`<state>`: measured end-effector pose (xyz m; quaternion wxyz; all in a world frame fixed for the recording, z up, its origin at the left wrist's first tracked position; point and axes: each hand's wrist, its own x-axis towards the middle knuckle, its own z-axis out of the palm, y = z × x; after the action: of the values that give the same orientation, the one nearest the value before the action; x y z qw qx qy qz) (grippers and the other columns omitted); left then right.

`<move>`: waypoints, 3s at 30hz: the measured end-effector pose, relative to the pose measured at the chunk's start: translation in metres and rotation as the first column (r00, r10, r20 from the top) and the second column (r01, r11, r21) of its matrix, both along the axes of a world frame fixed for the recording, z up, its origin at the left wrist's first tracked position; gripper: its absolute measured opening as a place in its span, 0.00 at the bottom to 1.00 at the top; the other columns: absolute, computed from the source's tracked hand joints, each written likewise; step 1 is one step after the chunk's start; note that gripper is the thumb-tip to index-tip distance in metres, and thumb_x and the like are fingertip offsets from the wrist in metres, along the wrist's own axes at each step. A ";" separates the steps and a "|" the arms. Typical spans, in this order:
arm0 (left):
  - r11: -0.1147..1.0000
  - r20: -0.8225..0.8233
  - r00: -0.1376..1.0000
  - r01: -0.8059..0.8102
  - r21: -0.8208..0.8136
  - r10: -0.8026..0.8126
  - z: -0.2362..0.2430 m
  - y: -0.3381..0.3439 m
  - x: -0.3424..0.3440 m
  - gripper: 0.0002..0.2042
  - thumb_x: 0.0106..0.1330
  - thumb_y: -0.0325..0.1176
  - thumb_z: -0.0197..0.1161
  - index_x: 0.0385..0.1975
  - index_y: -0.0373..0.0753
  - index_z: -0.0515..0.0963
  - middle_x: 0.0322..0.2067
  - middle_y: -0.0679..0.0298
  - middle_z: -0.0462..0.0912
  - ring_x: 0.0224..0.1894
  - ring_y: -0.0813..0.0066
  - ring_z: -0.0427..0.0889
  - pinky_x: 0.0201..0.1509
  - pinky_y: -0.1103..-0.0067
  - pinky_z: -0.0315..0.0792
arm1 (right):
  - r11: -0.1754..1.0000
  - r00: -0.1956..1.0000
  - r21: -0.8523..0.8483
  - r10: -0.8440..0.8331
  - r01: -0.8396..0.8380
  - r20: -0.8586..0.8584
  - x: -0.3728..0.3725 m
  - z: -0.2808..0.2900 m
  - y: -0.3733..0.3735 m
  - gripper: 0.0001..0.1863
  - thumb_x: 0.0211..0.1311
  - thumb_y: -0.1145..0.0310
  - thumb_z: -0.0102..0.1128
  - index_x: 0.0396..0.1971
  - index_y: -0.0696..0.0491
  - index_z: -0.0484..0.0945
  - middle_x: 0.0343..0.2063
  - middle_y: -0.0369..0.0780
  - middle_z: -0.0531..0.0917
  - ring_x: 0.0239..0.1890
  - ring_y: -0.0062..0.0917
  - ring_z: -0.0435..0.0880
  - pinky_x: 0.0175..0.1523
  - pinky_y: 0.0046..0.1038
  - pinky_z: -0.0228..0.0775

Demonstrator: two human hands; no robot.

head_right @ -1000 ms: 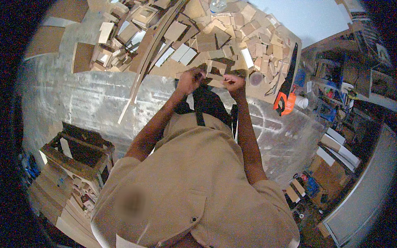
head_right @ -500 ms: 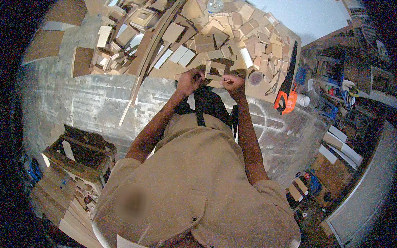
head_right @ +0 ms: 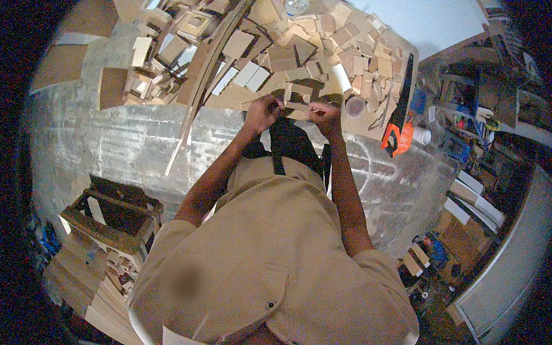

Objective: The person saws a small piece of wood with a hand saw, sands the edges with a sanding block, and applies adhesive to a wooden joint.

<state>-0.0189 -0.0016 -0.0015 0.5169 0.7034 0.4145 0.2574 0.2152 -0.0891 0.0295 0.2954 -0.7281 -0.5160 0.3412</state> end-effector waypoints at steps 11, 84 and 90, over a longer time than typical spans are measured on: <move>0.990 -0.111 0.993 0.026 -0.141 -0.042 0.010 0.005 0.000 0.09 0.59 0.36 0.67 0.33 0.38 0.80 0.32 0.52 0.84 0.34 0.56 0.84 0.40 0.68 0.76 | 1.000 0.999 -0.001 0.009 -0.009 0.038 -0.002 0.008 0.003 0.20 0.48 0.62 0.73 0.39 0.58 0.85 0.31 0.42 0.87 0.32 0.25 0.86 0.40 0.27 0.79; 0.757 0.000 0.993 0.087 -0.648 -0.115 0.167 0.028 0.076 0.16 0.70 0.40 0.60 0.41 0.30 0.81 0.32 0.58 0.84 0.27 0.73 0.82 0.30 0.77 0.79 | 0.939 0.934 0.325 0.208 -0.109 -0.290 0.057 0.139 0.010 0.14 0.59 0.73 0.65 0.46 0.55 0.84 0.32 0.39 0.83 0.30 0.20 0.80 0.33 0.20 0.71; 0.758 -0.052 0.998 -0.015 -0.652 -0.026 0.097 0.008 0.046 0.16 0.68 0.40 0.64 0.40 0.28 0.82 0.29 0.62 0.85 0.31 0.77 0.83 0.36 0.81 0.77 | 0.995 0.942 0.080 0.076 -0.053 -0.326 0.023 0.075 -0.009 0.16 0.59 0.71 0.64 0.48 0.54 0.83 0.30 0.38 0.83 0.31 0.19 0.80 0.36 0.23 0.73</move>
<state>0.0269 0.0063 0.0950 0.7178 0.4881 0.4909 0.0751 0.2379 -0.0983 0.1045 0.3912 -0.6330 -0.4949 0.4488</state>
